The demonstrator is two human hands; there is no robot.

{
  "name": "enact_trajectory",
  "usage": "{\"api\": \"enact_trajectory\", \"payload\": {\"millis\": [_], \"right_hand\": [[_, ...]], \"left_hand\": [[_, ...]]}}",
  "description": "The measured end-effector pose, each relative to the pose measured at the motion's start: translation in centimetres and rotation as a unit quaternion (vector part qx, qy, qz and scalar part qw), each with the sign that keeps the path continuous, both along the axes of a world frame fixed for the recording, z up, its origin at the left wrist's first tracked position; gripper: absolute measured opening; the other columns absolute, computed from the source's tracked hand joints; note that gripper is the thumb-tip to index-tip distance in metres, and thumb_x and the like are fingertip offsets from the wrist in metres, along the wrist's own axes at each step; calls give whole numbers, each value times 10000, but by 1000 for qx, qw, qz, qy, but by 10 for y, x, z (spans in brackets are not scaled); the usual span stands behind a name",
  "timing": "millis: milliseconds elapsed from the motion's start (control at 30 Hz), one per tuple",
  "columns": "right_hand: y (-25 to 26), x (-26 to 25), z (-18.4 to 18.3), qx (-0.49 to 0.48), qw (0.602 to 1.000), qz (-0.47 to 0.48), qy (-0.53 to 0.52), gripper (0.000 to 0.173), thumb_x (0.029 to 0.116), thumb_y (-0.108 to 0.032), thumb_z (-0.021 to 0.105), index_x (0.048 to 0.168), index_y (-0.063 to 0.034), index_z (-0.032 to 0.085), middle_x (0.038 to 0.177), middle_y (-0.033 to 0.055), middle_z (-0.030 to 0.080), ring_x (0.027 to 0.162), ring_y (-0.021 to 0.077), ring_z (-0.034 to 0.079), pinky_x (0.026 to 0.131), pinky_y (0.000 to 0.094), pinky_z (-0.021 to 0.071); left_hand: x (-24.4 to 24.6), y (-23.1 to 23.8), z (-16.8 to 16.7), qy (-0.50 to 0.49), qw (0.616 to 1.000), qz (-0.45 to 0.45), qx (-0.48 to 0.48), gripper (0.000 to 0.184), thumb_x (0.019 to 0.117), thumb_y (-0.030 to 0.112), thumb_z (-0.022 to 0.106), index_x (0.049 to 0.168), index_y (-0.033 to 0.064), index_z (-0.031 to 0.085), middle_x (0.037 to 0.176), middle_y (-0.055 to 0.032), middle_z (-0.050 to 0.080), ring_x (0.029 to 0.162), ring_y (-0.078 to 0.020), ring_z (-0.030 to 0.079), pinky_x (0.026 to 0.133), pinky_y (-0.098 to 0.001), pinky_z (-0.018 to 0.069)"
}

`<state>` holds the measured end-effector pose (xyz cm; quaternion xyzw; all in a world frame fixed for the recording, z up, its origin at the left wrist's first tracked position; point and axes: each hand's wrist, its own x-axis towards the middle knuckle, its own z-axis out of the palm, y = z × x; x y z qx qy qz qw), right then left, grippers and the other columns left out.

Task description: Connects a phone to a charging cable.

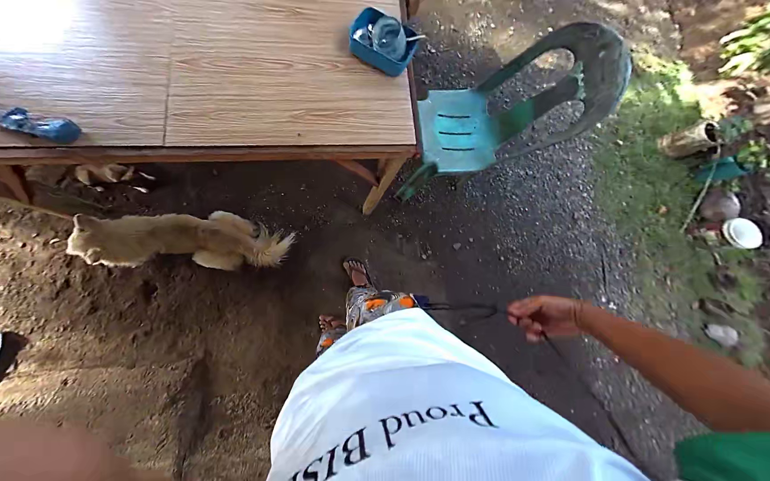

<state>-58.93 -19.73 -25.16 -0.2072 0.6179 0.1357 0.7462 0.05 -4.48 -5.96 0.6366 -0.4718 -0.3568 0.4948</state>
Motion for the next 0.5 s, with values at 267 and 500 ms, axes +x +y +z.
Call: {"api": "enact_trajectory", "payload": {"millis": [267,500], "right_hand": [[-112,68,15,-233,966,56,102,182,1069,-42,496,1177,40,617,690,10,460,514,69,432,530,212,440],[-148,65,5,-84,886,440,117,354,1072,-67,507,1409,-128,599,863,112,668,629,141,581,621,300,514]], "left_hand": [[-190,-185,-226,-90,839,-491,217,370,1057,159,513,1375,-11,593,1361,-210,619,1274,-311,598,1115,-462,443],[-243,-222,-248,-162,662,-705,195,486,1070,122,397,1543,209,464,1467,-207,549,1371,-427,494,1131,-634,336]]}}
